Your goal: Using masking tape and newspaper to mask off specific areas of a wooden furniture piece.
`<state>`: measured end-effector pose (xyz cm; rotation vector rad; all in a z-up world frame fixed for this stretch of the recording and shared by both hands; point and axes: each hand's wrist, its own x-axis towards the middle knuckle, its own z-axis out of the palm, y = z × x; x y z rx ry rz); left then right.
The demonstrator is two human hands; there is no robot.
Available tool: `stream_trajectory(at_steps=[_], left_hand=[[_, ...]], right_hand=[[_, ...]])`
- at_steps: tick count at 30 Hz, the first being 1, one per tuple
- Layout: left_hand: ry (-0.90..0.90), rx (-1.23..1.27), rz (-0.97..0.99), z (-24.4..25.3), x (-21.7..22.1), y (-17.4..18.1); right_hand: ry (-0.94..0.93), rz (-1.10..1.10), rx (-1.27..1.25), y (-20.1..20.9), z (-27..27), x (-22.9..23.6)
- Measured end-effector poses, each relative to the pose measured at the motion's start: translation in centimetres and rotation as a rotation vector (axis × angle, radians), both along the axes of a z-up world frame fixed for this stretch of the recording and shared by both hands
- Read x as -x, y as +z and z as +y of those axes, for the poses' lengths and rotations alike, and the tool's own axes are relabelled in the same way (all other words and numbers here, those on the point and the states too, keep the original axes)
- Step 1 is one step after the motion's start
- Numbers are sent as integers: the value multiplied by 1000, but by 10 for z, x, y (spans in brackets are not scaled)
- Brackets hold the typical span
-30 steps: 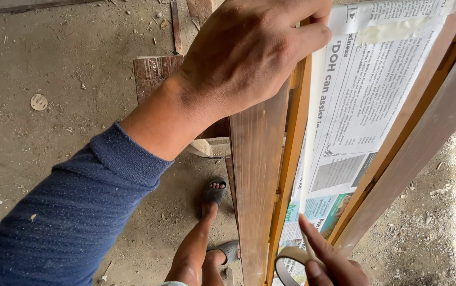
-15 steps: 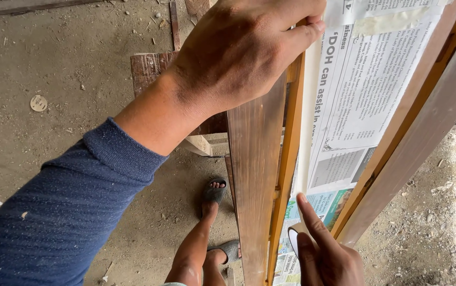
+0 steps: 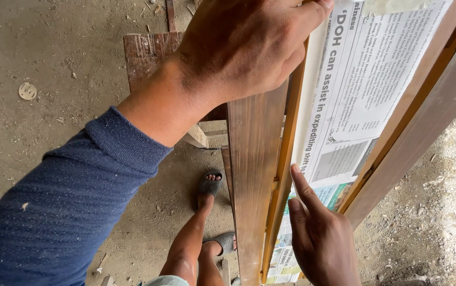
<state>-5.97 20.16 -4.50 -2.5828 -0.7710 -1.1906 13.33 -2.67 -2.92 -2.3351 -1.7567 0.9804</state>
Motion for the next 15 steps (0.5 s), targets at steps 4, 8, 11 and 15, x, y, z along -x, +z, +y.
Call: stream_trajectory(at_steps=[4,8,11,15], left_hand=[[18,70,-27,-2,-6,-1],[15,115,-114,-5,-11,0],[24,83,-133,-6,-11,3],[38,109,-127,-7,-10,0]], right_hand=[[40,-57,19,-1,4,2],[32,-61,27,-1,6,3],[8,-36,29,3,7,3],[2,-23,24,4,7,3]])
